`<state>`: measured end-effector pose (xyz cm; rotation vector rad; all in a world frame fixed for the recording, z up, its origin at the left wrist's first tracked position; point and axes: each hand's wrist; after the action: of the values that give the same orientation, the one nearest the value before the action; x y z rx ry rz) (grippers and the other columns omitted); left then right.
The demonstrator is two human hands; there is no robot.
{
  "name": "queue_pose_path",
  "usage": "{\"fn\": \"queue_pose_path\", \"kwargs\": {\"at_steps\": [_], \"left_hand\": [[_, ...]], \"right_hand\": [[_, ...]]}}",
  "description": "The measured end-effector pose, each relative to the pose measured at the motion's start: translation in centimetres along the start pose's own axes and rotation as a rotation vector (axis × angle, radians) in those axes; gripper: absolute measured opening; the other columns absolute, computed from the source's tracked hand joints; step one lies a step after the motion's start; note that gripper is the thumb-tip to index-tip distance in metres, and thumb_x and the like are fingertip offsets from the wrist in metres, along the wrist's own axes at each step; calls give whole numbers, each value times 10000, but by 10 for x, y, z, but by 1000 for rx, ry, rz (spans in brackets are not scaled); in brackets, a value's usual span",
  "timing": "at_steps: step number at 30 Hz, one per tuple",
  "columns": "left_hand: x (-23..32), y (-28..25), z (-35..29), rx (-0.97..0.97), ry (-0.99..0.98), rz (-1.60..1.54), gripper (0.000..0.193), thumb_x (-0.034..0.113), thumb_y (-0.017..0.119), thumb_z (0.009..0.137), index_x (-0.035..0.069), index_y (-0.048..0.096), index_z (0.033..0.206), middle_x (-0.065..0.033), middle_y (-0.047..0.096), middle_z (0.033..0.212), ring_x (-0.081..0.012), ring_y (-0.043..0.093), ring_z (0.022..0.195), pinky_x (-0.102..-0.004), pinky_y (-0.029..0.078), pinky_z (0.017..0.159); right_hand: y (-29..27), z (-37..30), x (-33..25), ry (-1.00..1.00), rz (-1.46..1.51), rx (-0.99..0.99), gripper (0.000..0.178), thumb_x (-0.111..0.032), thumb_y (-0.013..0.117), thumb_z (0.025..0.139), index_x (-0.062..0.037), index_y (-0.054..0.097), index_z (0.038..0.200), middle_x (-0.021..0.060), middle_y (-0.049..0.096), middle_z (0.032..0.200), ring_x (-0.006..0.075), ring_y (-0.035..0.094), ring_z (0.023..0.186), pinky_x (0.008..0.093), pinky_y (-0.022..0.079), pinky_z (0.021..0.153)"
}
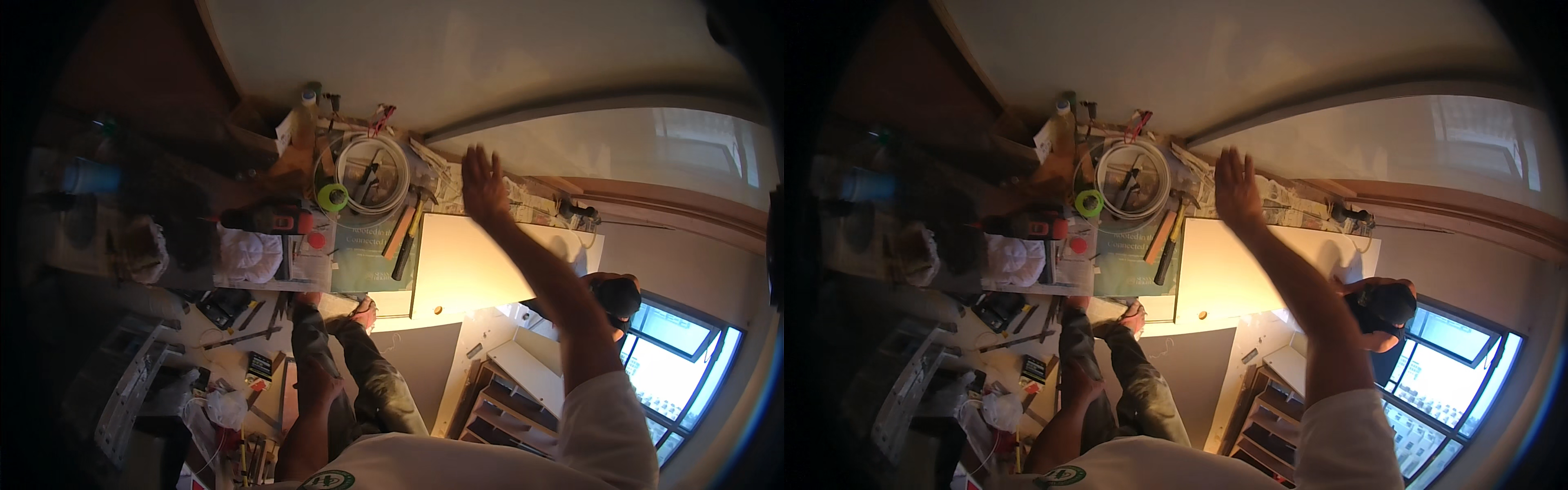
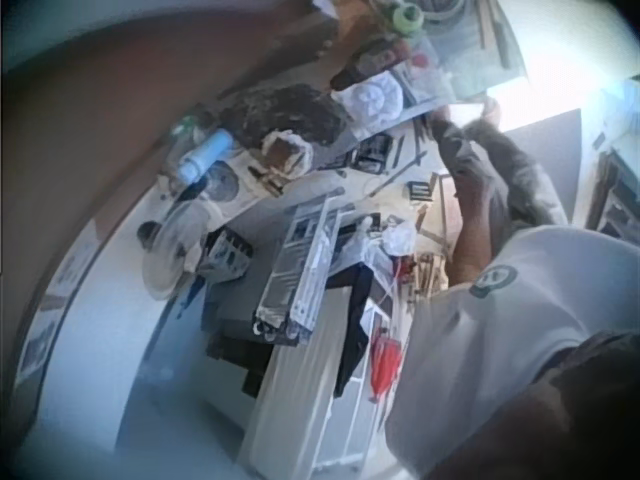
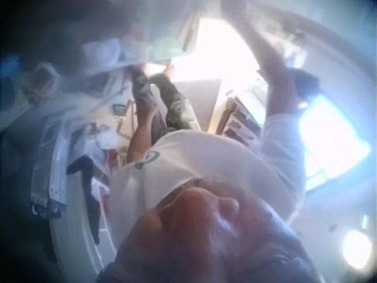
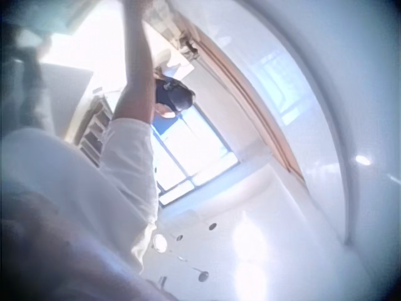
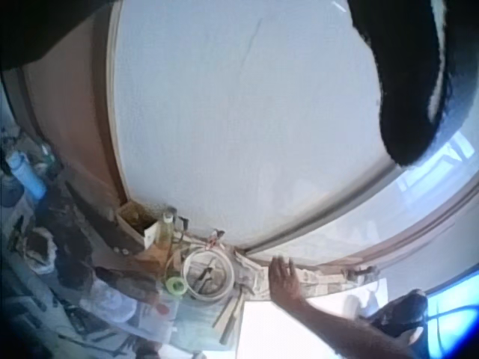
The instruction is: The person applies adhesive to a long, thin wooden trim piece using a green bottle and then presses the trim into place along the edge of a white cabinet door. Another person is visible in the background working on a separate cabinet.
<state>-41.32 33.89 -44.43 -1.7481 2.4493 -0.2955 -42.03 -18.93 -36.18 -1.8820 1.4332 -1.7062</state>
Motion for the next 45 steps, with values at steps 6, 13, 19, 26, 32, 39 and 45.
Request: {"fn": "queue_pose_path", "kwargs": {"at_steps": [6,13,19,26,32,39,45], "left_hand": [[2,26,2,163,20,12,971,405,773,712,-34,324,1453,-272,417,1447,-398,406,1376,-645,237,1152],[5,34,5,295,44,47,889,394,772,716,-43,386,1387,-283,477,1339,-411,480,1288,-595,298,1126],[6,29,4,274,37,25,888,380,773,720,-43,381,1395,-282,489,1342,-415,498,1272,-597,295,1129],[4,27,1,336,93,1,838,347,769,686,-74,441,1332,-274,523,1250,-414,525,1194,-541,375,1063],[0,28,3,341,91,39,829,382,776,681,-63,469,1309,-248,540,1202,-399,550,1158,-544,384,1057],[15,14,2,278,31,20,858,399,753,698,-39,432,1362,-253,498,1329,-395,499,1275,-607,290,1138],[16,9,9,273,46,-6,861,363,734,704,-16,409,1405,-259,499,1389,-386,467,1336,-552,306,1148]], "right_hand": [[9,71,37,-151,-355,-115,575,-204,418,956,107,402,1440,269,371,1519,398,290,1456,510,160,1222],[42,81,18,-215,-344,-124,591,-232,429,947,137,427,1410,313,388,1496,439,310,1438,514,163,1221],[73,98,-5,-238,-270,-165,586,-228,443,940,141,448,1395,316,420,1477,427,343,1426,506,175,1220],[106,125,-41,-230,-203,-243,594,-187,414,927,155,402,1412,296,401,1503,390,344,1438,454,191,1226],[161,129,-41,-189,-123,-129,594,-194,432,923,122,410,1425,268,411,1506,369,340,1443,448,173,1229],[66,101,-5,-197,-331,-116,569,-221,434,940,87,434,1420,233,414,1504,354,328,1446,485,159,1228],[-14,49,83,-189,-333,-7,552,-259,439,952,41,470,1414,210,421,1505,326,322,1452,482,172,1227]]}}
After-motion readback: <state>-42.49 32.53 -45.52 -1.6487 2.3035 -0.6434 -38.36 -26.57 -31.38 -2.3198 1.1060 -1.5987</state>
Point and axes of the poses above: each hand's wrist, its own z-axis towards the middle knuckle, its own y-axis out of the palm, x = y × z
